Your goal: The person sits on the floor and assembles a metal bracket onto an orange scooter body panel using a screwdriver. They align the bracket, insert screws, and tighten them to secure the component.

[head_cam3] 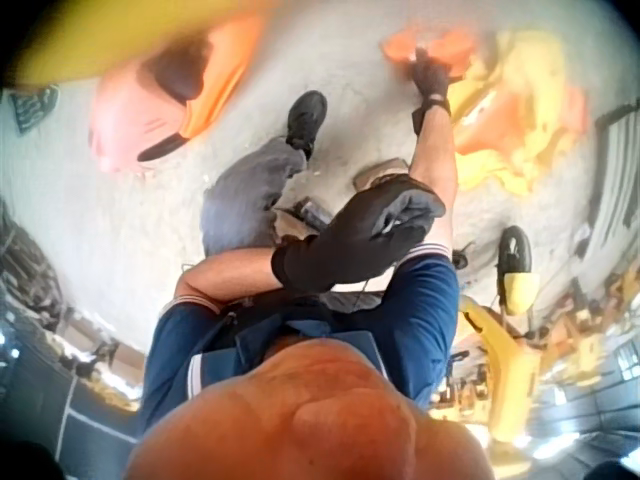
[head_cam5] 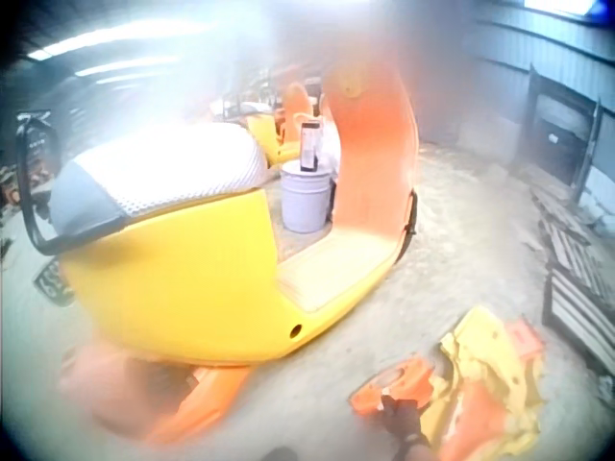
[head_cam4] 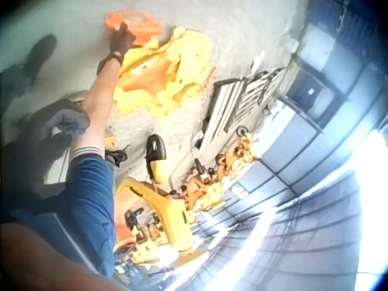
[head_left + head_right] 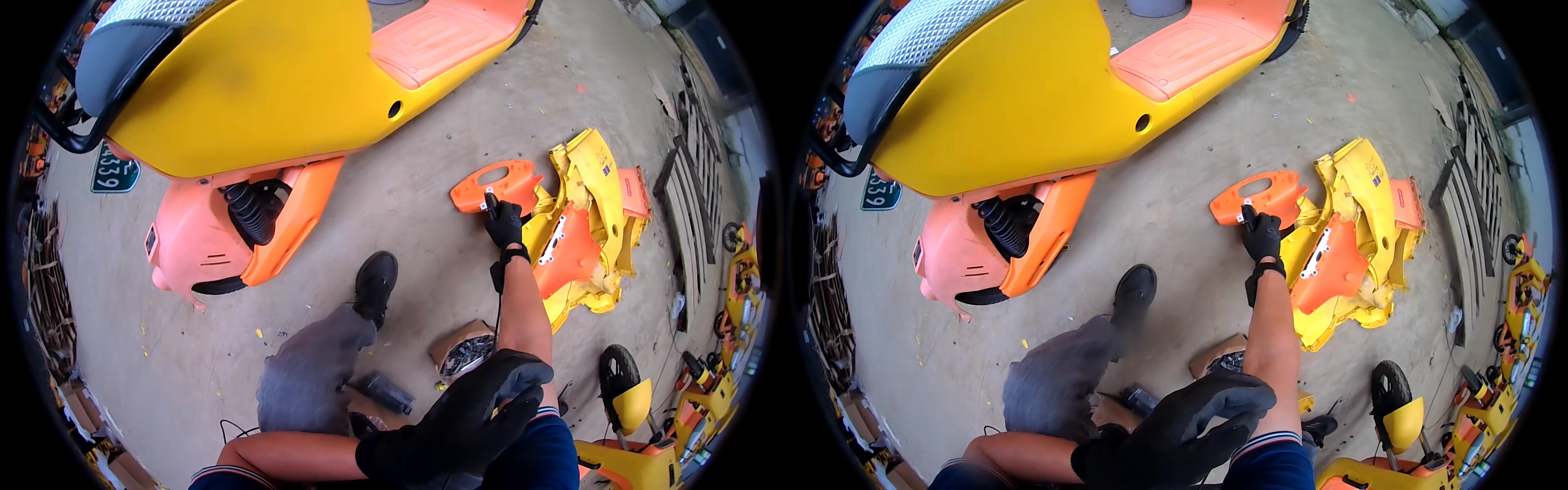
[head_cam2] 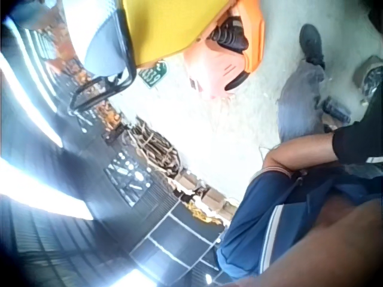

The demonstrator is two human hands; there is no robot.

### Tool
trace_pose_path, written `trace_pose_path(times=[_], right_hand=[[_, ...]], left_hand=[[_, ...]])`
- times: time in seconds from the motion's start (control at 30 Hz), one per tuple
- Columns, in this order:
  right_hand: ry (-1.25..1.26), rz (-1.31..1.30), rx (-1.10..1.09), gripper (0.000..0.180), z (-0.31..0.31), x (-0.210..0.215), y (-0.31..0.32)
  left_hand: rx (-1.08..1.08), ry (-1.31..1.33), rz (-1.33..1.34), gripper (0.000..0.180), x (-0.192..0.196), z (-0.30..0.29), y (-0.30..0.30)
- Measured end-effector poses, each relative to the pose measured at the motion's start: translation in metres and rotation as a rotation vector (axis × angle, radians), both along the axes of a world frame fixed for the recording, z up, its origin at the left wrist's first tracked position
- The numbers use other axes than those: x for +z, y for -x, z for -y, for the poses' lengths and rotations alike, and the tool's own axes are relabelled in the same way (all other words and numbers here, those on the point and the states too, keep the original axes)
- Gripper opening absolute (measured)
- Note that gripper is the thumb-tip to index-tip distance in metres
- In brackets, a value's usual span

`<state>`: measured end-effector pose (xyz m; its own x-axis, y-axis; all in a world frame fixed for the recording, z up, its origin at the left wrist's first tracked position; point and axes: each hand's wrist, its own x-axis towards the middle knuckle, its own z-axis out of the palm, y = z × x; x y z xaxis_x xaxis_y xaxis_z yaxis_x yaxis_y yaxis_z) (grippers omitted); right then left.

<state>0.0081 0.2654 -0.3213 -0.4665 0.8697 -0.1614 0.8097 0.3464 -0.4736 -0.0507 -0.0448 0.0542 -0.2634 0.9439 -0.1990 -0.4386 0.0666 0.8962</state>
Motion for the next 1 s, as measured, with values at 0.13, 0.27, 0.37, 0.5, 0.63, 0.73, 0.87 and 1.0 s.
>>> trace_pose_path(times=[0.13, 0.27, 0.37, 0.5, 0.63, 0.73, 0.87, 1.0], right_hand=[[-0.04, -0.112, -0.067, 0.022, -0.005, -0.013, -0.02], [-0.144, 0.035, 0.055, 0.04, 0.035, 0.026, 0.009], [-0.114, -0.05, 0.05, 0.023, 0.067, 0.055, 0.001], [-0.08, -0.285, 0.05, 0.022, 0.118, 0.077, -0.04], [0.183, -0.626, -0.065, 0.029, 0.165, 0.095, -0.124], [-0.024, -0.366, -0.075, 0.033, 0.211, 0.202, -0.17], [-0.197, -0.405, -0.143, 0.032, 0.264, 0.294, -0.224], [-0.206, -0.514, -0.178, 0.036, 0.316, 0.345, -0.252]], left_hand=[[-0.044, -0.01, -0.011, 0.029, -0.002, 0.001, -0.007], [-0.084, 0.019, 0.016, 0.027, -0.008, -0.001, -0.009], [-0.154, 0.168, 0.09, 0.027, 0.009, -0.006, 0.003], [-0.083, 0.154, 0.077, 0.024, -0.001, -0.01, -0.001], [0.054, 0.009, 0.188, 0.026, -0.01, -0.015, -0.009], [0.045, 0.071, 0.134, 0.031, -0.023, -0.015, -0.01], [-0.054, 0.164, -0.026, 0.051, -0.018, -0.018, -0.014], [-0.288, 0.235, 0.009, 0.064, -0.034, -0.006, -0.023]])
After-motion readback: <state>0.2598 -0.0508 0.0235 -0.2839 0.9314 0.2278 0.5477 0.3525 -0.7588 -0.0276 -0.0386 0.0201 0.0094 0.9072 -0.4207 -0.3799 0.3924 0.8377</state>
